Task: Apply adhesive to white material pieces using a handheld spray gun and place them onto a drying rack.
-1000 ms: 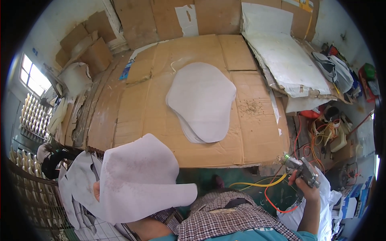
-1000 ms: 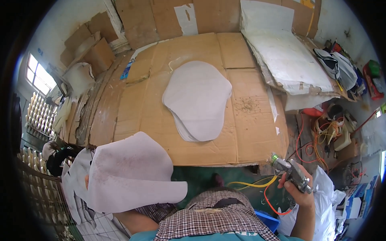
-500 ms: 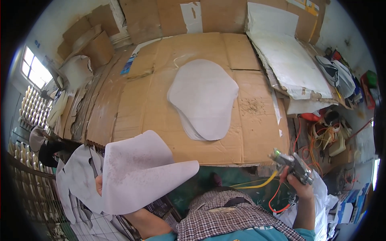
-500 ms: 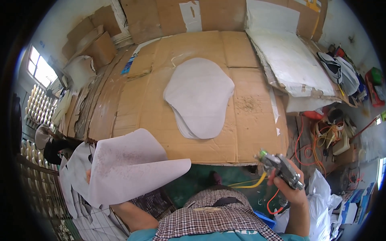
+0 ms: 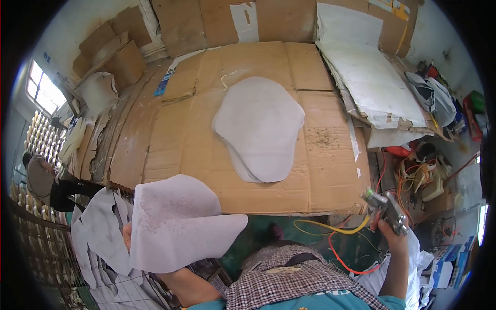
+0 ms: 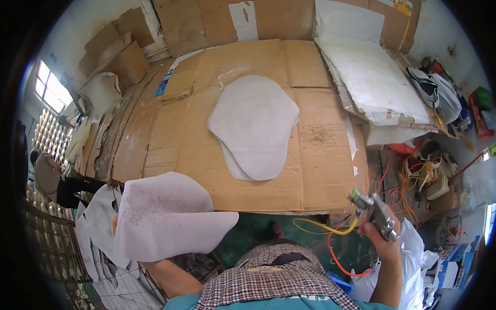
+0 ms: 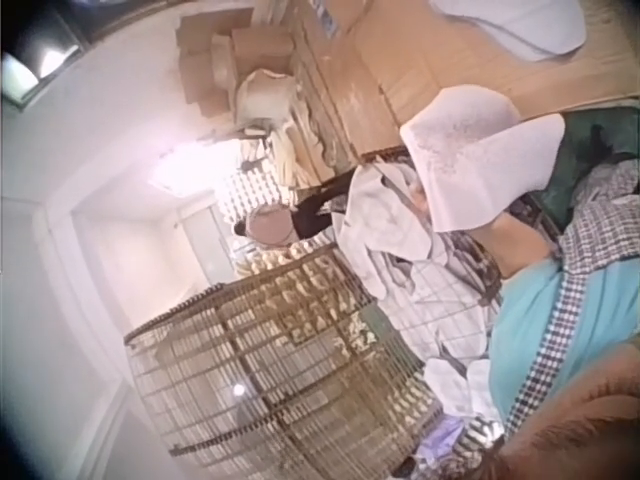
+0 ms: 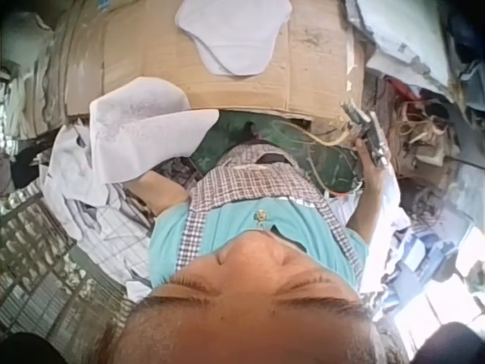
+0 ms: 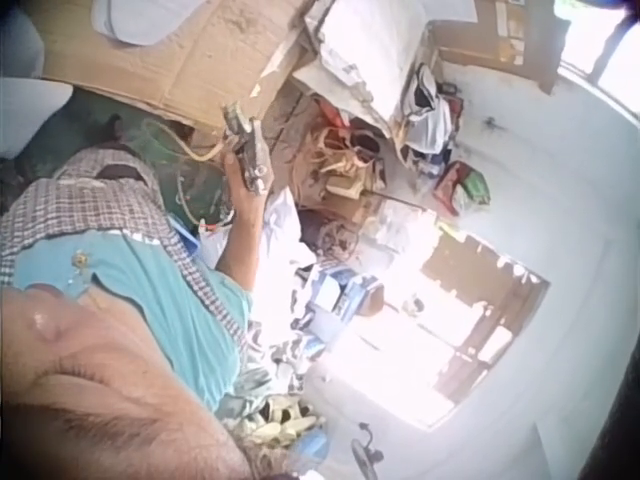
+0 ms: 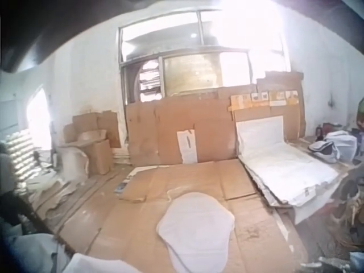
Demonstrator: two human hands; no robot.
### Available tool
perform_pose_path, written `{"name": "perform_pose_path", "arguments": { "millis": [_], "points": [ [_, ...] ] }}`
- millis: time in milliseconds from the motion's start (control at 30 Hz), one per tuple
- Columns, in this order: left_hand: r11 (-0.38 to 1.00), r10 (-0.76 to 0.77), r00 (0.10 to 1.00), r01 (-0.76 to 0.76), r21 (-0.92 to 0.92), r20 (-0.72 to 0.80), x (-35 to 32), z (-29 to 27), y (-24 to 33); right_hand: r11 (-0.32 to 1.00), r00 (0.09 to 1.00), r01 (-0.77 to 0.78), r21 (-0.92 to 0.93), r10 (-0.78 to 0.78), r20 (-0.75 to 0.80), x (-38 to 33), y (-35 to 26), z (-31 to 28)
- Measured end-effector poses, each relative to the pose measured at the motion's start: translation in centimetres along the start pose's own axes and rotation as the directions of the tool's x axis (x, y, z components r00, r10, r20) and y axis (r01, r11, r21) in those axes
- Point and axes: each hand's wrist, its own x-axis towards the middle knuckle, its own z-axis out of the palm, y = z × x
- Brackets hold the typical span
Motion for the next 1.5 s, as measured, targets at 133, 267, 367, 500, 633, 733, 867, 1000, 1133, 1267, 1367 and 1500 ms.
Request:
{"name": "perform_pose_path", "arguments": {
  "millis": [133, 267, 367, 500, 633, 733, 867, 1000, 1133, 1267, 1367, 1500],
  "points": [
    [0.931, 0.267, 0.962, -0.242, 0.274, -0.059, 0.2, 1.2, -1.4, 0.993, 0.998, -0.056, 0.102, 0.054, 0.023, -0.9, -0.2, 0.5],
    [0.989, 0.092, 0.988, -0.075, 0.13, -0.127, 0.7, 3.3, -1.7, 0.989, 0.994, -0.032, 0.147, 0.017, 0.103, -0.8, 0.4, 0.3],
    [0.987, 0.083, 0.992, -0.069, 0.145, -0.093, 0.6, 1.4, -0.9, 0.994, 0.989, 0.004, 0.106, -0.019, 0.146, -1.8, -0.3, 0.1],
    [0.981, 0.115, 0.992, -0.106, 0.161, -0.049, 0.1, 1.5, -1.5, 0.996, 0.995, -0.072, 0.047, 0.075, -0.059, -2.7, 0.0, -1.5],
    [0.899, 0.267, 0.963, -0.263, 0.35, 0.038, 0.0, 3.6, -3.1, 0.991, 0.986, -0.133, 0.025, 0.13, 0.107, -3.6, -1.0, -2.4],
    [0.948, 0.158, 0.983, -0.179, 0.265, 0.098, 0.2, 3.7, -3.1, 0.992, 0.969, -0.096, 0.082, 0.075, 0.236, -3.6, -0.2, -1.6],
    [0.983, -0.022, 0.996, 0.037, 0.18, -0.086, -0.1, 1.9, -1.2, 0.987, 0.994, -0.062, 0.148, 0.074, -0.079, -1.9, 0.2, -0.2],
    [0.982, -0.019, 0.997, 0.032, 0.185, -0.068, -0.4, 1.0, -0.8, 0.994, 0.993, -0.053, 0.094, 0.062, -0.103, -1.6, 0.0, -1.6],
    [0.952, 0.093, 0.995, -0.078, 0.295, -0.038, -0.6, 1.5, -1.3, 0.992, 0.993, -0.115, 0.052, 0.114, 0.029, -3.0, -0.2, -2.1],
    [0.97, 0.092, 0.963, -0.03, 0.239, -0.253, -0.5, 2.8, -1.9, 0.988, 0.986, -0.09, 0.128, 0.07, 0.154, -2.4, 0.5, -1.1],
    [0.864, 0.338, 0.906, -0.191, 0.466, -0.254, -1.0, 3.0, -2.3, 0.98, 0.998, -0.055, 0.194, 0.05, 0.033, -0.2, 1.6, 0.5],
    [0.912, 0.29, 0.89, -0.146, 0.383, -0.353, -0.2, 5.4, -2.0, 0.99, 0.998, -0.07, 0.119, 0.07, 0.004, 3.9, 3.3, 1.3]
  ]
}}
